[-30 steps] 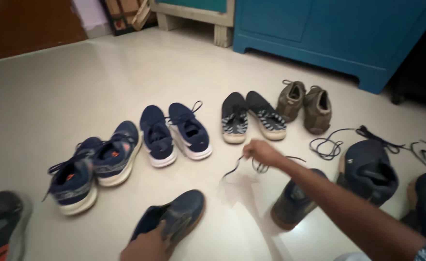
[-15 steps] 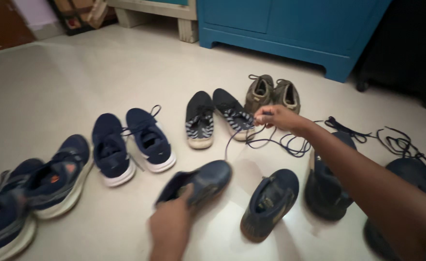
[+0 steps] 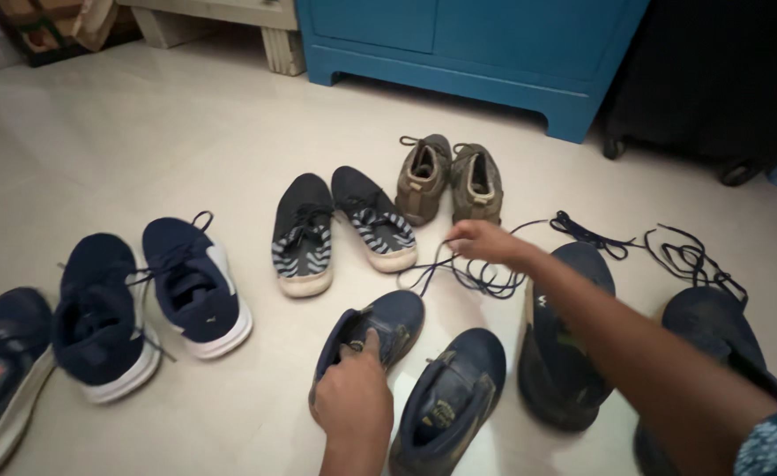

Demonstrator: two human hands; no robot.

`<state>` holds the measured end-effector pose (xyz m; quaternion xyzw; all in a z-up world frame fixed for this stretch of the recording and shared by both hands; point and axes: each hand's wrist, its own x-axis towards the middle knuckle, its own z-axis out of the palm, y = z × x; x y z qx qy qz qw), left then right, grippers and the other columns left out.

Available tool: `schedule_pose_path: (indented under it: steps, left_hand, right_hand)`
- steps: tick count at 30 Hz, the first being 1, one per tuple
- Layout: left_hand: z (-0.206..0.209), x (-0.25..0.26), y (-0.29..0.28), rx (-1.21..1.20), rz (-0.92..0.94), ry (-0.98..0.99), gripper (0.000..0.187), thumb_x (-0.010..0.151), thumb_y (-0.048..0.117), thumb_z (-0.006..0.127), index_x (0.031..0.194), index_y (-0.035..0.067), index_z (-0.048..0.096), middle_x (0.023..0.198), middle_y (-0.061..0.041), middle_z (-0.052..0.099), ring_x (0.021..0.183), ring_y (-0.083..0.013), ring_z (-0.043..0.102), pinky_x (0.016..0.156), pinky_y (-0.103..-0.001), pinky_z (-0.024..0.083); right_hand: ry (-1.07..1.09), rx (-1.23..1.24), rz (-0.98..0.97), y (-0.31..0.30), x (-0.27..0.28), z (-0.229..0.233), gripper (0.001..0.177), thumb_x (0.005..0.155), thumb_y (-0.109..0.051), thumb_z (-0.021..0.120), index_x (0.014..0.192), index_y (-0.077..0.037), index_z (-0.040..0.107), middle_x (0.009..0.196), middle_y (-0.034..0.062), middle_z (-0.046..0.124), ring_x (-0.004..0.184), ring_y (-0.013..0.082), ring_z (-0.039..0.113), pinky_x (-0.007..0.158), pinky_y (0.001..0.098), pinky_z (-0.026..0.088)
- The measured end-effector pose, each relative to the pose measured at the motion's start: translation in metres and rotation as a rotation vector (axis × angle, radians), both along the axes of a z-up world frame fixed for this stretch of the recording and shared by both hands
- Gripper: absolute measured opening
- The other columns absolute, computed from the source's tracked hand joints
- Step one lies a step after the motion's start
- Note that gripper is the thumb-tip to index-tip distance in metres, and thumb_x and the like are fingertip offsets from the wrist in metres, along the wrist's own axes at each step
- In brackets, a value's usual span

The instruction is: The person removes old shoelaces from several pairs of shoes and replaces them with new ones. They thread the new laces through the eyelets and tie them, working on multiple pairs of shoes on the floor.

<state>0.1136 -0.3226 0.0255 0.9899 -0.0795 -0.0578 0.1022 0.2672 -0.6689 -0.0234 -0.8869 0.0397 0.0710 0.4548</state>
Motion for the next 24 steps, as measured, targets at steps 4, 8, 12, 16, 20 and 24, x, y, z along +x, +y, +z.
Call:
schedule_pose_path:
  steps: [4, 8, 12, 16, 20, 24]
  left_hand:
    - [0.012, -0.001, -0.006, -0.085, -0.042, -0.016, 0.046, 0.092, 0.027, 0.067, 0.137, 0.026, 0.059, 0.127, -0.007, 0.066, 0.091, -0.0289, 0.073, 0.076, -0.043, 0.059]
    - [0.019, -0.008, -0.010, -0.062, -0.039, -0.059, 0.063, 0.085, 0.032, 0.074, 0.144, 0.024, 0.055, 0.139, -0.005, 0.061, 0.097, -0.0274, 0.070, 0.078, -0.039, 0.059]
    - [0.018, -0.012, -0.009, -0.076, -0.037, -0.146, 0.062, 0.079, 0.030, 0.078, 0.138, 0.025, 0.059, 0.139, 0.001, 0.061, 0.106, -0.0246, 0.066, 0.078, -0.038, 0.058]
    - [0.021, -0.014, -0.005, -0.065, -0.040, -0.045, 0.058, 0.086, 0.030, 0.075, 0.141, 0.027, 0.058, 0.131, 0.006, 0.065, 0.105, -0.0220, 0.068, 0.083, -0.037, 0.058]
    - [0.032, -0.016, 0.004, -0.174, -0.055, -0.093, 0.055, 0.084, 0.029, 0.075, 0.137, 0.026, 0.061, 0.134, 0.005, 0.066, 0.100, -0.0237, 0.069, 0.080, -0.039, 0.057]
    - [0.043, -0.020, 0.019, -0.375, 0.057, -0.172, 0.037, 0.083, 0.030, 0.072, 0.119, 0.028, 0.074, 0.118, 0.005, 0.074, 0.097, -0.0241, 0.070, 0.080, -0.041, 0.057]
  right_hand:
    - [-0.137, 0.005, 0.141, 0.012, 0.019, -0.035, 0.033, 0.093, -0.022, 0.067, 0.122, -0.007, 0.068, 0.120, 0.0103, 0.073, 0.113, 0.0218, 0.068, 0.097, 0.0345, 0.054]
    - [0.146, -0.517, 0.179, 0.008, 0.026, -0.052, 0.051, 0.092, -0.032, 0.068, 0.140, -0.018, 0.056, 0.125, 0.0130, 0.068, 0.117, 0.0294, 0.066, 0.102, 0.0403, 0.051]
    - [0.020, -0.609, 0.087, -0.015, 0.028, -0.050, 0.067, 0.085, -0.030, 0.079, 0.142, -0.011, 0.050, 0.134, 0.0191, 0.059, 0.122, 0.0359, 0.059, 0.104, 0.0425, 0.047]
    - [0.019, -0.844, 0.064, -0.040, 0.027, -0.025, 0.056, 0.080, -0.025, 0.081, 0.131, -0.009, 0.064, 0.128, 0.0152, 0.068, 0.118, 0.0326, 0.066, 0.103, 0.0383, 0.052]
    - [-0.003, -0.583, -0.177, -0.037, 0.005, 0.008, 0.043, 0.083, -0.014, 0.074, 0.126, -0.013, 0.072, 0.123, 0.0134, 0.074, 0.116, 0.0282, 0.070, 0.101, 0.0353, 0.053]
    - [-0.047, -0.361, -0.260, 0.012, -0.020, 0.046, 0.039, 0.085, -0.018, 0.076, 0.124, -0.015, 0.073, 0.123, 0.0083, 0.075, 0.113, 0.0228, 0.071, 0.098, 0.0337, 0.055]
